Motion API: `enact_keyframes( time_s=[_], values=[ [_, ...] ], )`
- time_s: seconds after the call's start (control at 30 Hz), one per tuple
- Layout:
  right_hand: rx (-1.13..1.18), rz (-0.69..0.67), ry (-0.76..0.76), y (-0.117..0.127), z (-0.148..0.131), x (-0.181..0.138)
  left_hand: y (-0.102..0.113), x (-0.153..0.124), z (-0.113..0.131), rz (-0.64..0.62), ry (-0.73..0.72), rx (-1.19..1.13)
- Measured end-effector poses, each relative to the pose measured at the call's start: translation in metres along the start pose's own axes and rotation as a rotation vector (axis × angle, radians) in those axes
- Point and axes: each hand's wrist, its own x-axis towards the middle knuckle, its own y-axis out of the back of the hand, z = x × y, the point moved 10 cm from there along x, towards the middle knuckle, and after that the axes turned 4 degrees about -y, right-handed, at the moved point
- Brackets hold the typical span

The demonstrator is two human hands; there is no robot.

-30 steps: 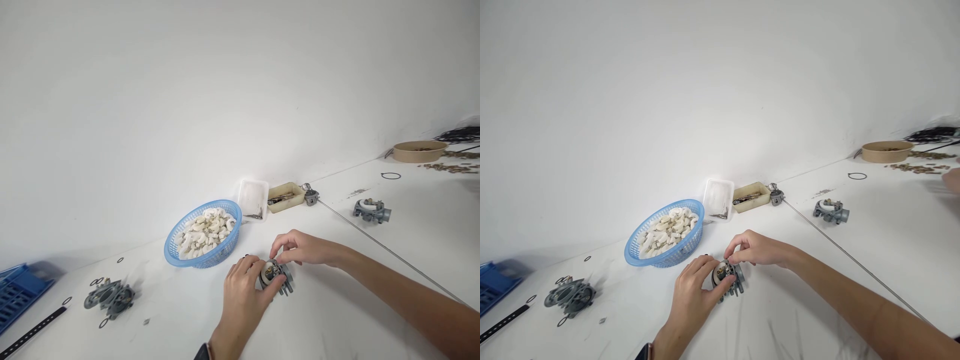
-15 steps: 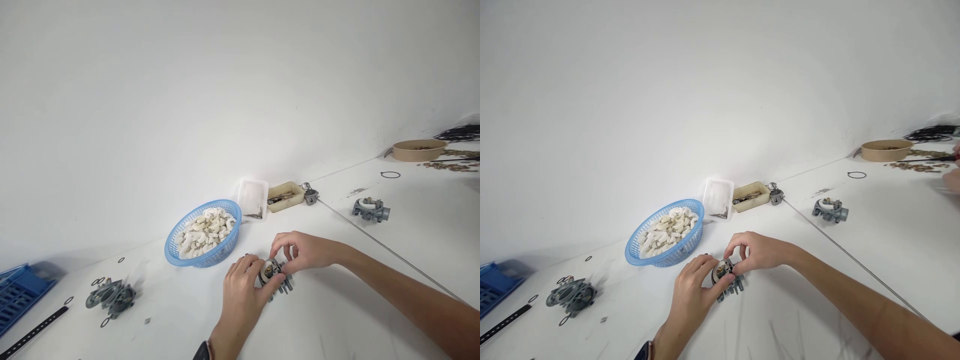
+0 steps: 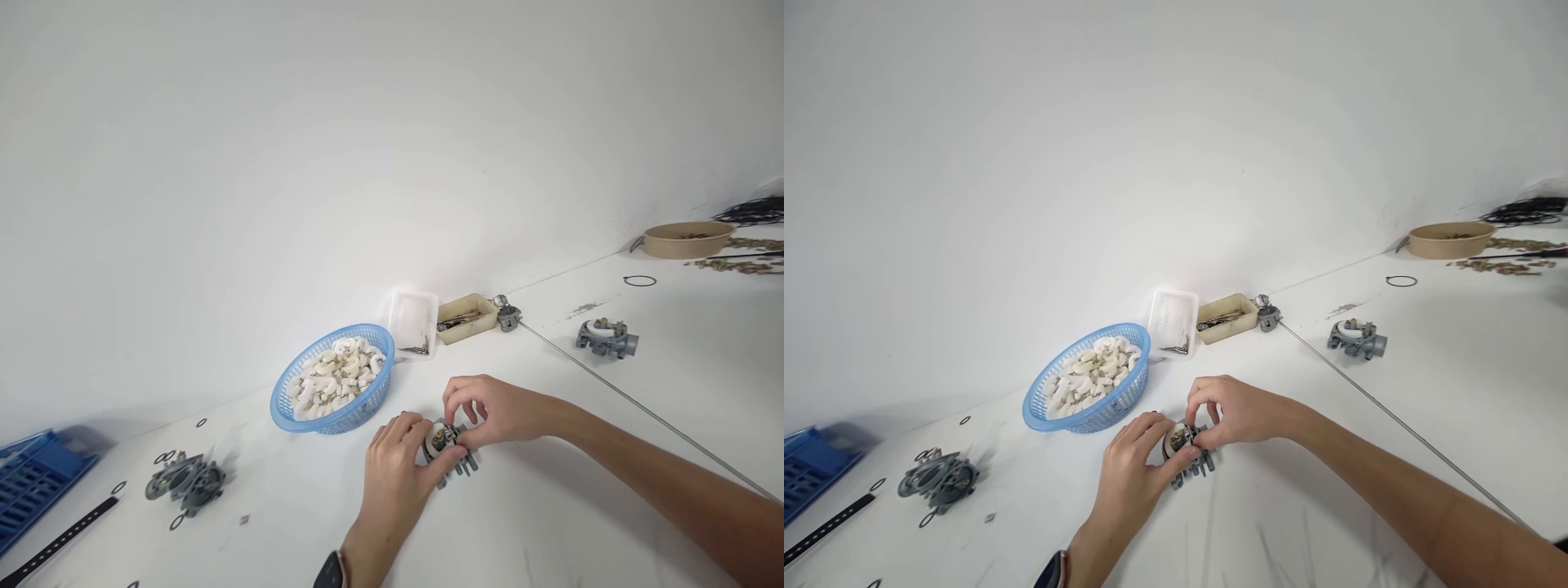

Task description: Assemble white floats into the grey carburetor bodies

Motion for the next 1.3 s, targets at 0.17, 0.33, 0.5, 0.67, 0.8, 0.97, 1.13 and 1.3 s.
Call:
enact_keyframes(
  time_s=[0.17,0.33,0.5,0.67,0.8,0.97,1.13,1.3],
  values=[
    [-0.001,0.007,-0.004,0.0,0.0,0.0,-0.001,0.001,0.0,-0.022,0.023,0.001],
    [-0.009,-0.006,-0.01,0.001,-0.006,-0.003,0.001,0.0,-0.004,-0.063,0.057,-0.018],
    [-0.009,-0.005,-0.024,0.001,-0.01,-0.005,0.002,-0.003,-0.015,-0.104,0.093,-0.062],
    [-0.007,-0.012,-0.026,0.001,-0.01,-0.005,-0.003,-0.005,-0.019,-0.152,0.1,-0.091],
    [-0.01,-0.016,-0.002,0.001,-0.013,-0.005,-0.002,-0.004,-0.014,-0.166,0.048,-0.097],
    [0.002,-0.033,0.085,-0.013,-0.02,-0.005,0.001,-0.008,-0.025,-0.144,0.047,-0.107],
    [-0.059,0.001,0.136,-0.03,-0.018,-0.001,0.002,-0.013,-0.039,-0.114,0.066,-0.076],
    [-0.089,0.023,0.168,-0.035,-0.018,0.002,-0.002,-0.015,-0.044,-0.132,0.092,-0.071]
  ],
)
